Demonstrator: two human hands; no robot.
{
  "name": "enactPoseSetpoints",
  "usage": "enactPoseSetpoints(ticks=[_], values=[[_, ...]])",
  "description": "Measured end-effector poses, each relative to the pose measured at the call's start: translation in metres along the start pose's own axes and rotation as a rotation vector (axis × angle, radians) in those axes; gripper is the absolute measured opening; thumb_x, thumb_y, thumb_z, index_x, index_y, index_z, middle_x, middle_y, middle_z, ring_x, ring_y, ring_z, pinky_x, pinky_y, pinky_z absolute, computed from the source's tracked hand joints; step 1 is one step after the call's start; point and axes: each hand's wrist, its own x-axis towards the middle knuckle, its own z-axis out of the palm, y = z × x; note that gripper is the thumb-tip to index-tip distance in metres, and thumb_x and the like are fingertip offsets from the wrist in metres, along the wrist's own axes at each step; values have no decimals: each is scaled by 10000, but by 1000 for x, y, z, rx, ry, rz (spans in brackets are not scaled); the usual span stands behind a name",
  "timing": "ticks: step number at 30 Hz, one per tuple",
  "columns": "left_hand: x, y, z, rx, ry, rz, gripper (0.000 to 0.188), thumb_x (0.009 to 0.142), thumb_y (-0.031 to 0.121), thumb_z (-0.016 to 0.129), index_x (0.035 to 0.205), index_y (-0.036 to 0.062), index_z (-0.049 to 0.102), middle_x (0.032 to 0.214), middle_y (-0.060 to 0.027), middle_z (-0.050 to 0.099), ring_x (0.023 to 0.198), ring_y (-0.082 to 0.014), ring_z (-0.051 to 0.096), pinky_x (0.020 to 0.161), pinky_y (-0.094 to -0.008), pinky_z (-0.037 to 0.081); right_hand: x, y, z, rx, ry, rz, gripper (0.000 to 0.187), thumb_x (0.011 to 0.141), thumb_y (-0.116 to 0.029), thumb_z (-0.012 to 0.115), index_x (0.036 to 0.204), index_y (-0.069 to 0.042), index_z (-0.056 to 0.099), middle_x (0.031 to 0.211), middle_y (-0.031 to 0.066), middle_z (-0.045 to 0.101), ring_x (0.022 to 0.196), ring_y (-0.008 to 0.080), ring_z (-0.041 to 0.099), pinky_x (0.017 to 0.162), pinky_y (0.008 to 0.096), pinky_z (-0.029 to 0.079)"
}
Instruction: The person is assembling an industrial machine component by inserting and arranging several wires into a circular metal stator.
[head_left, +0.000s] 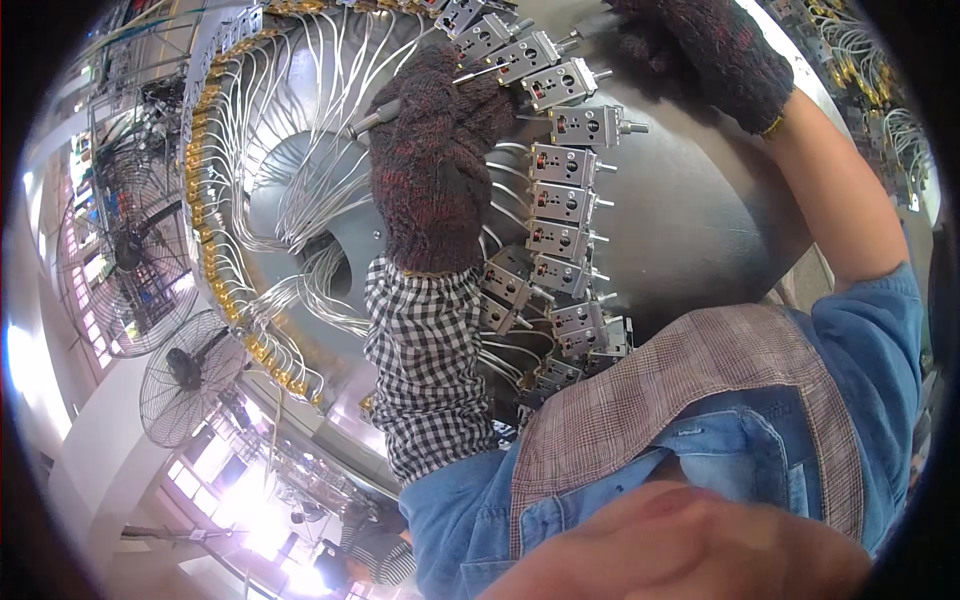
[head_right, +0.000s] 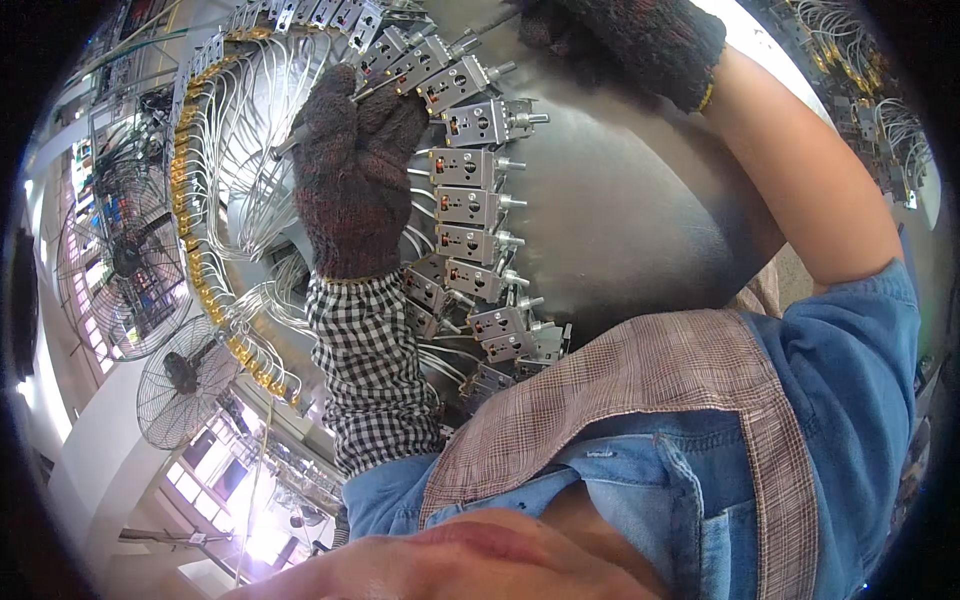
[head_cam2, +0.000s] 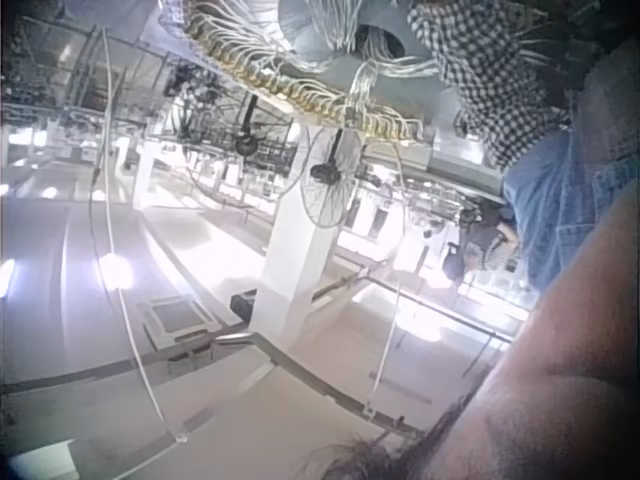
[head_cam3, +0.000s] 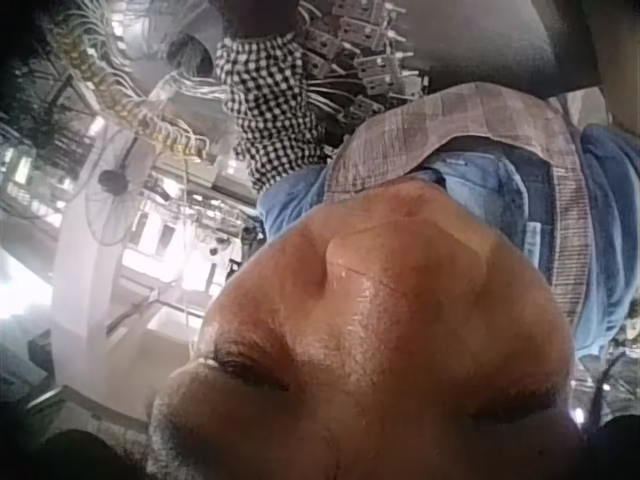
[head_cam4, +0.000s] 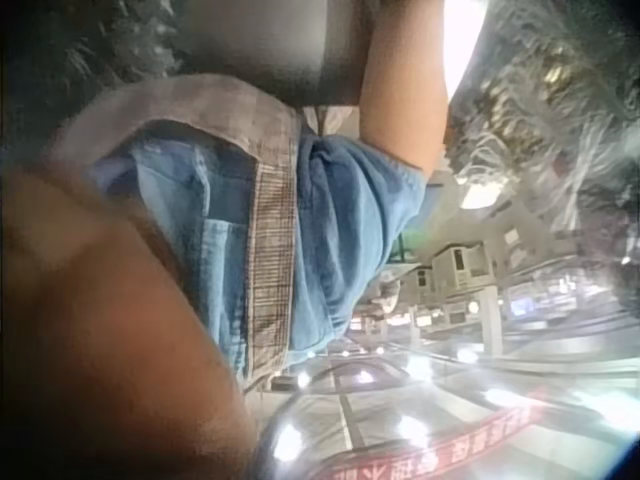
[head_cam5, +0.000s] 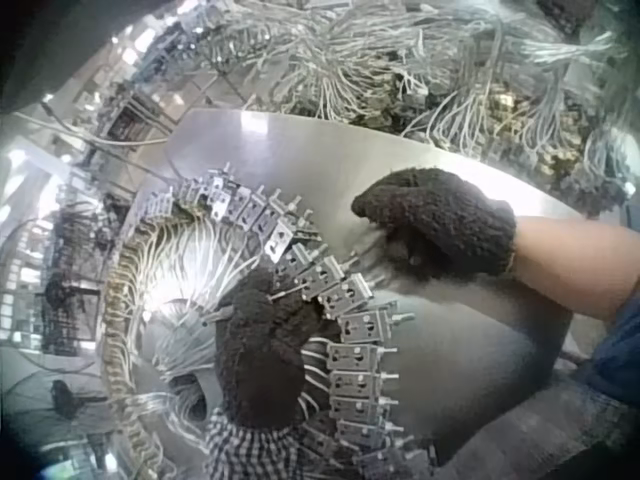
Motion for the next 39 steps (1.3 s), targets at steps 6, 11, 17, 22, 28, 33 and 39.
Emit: enactPoseSetpoints(ticks=[6,11,17,22,28,33,39], values=[[-2,-3,-9,-314,-25,-85,413,902,241,511,1197,-27,401,1065,-218,547,996,-351,574,834,-426,529,-17,9,41,-361,497,-408,355,861,-164,573,1156,7,477,902,134,636,698,196,640,612,317,544],[-7,7,-1,-362,33,-152,451,893,254,528,1207,-44,396,1079,-229,551,996,-354,576,838,-430,528,-26,10,44,-253,421,-438,379,851,-126,576,1189,-5,456,979,131,626,742,189,642,641,318,543],[-17,5,5,-399,6,-175,414,887,241,538,1167,-49,441,1047,-203,567,962,-303,599,825,-393,535,-38,23,21,-1983,444,-1111,412,720,-90,701,1073,1,507,959,109,635,800,234,640,668,320,541],[-15,1,1,-280,49,-139,370,899,241,518,1143,-35,478,1012,-167,582,923,-258,614,806,-361,536,-37,14,47,-2182,448,-1012,405,642,-106,755,970,-33,528,939,109,629,804,253,637,639,321,535],[-13,-2,5,-392,69,-211,416,852,210,599,1144,-49,455,1045,-191,566,925,-301,617,790,-393,555,-38,25,35,-1998,504,-985,379,644,-130,754,937,-41,531,987,135,592,843,272,623,639,338,533],[-12,2,9,-322,102,-186,406,863,222,584,1149,-37,454,1042,-186,560,886,-283,623,751,-365,560,-31,32,18,-1693,496,-965,421,687,-120,730,1055,-37,543,988,146,588,783,265,626,667,327,527],[-11,-1,6,-308,83,-159,370,883,224,555,1131,-35,464,995,-175,567,874,-267,623,754,-376,557,-45,17,20,-1867,410,-642,497,703,-73,702,1159,-43,508,967,147,599,780,272,623,687,348,525]])
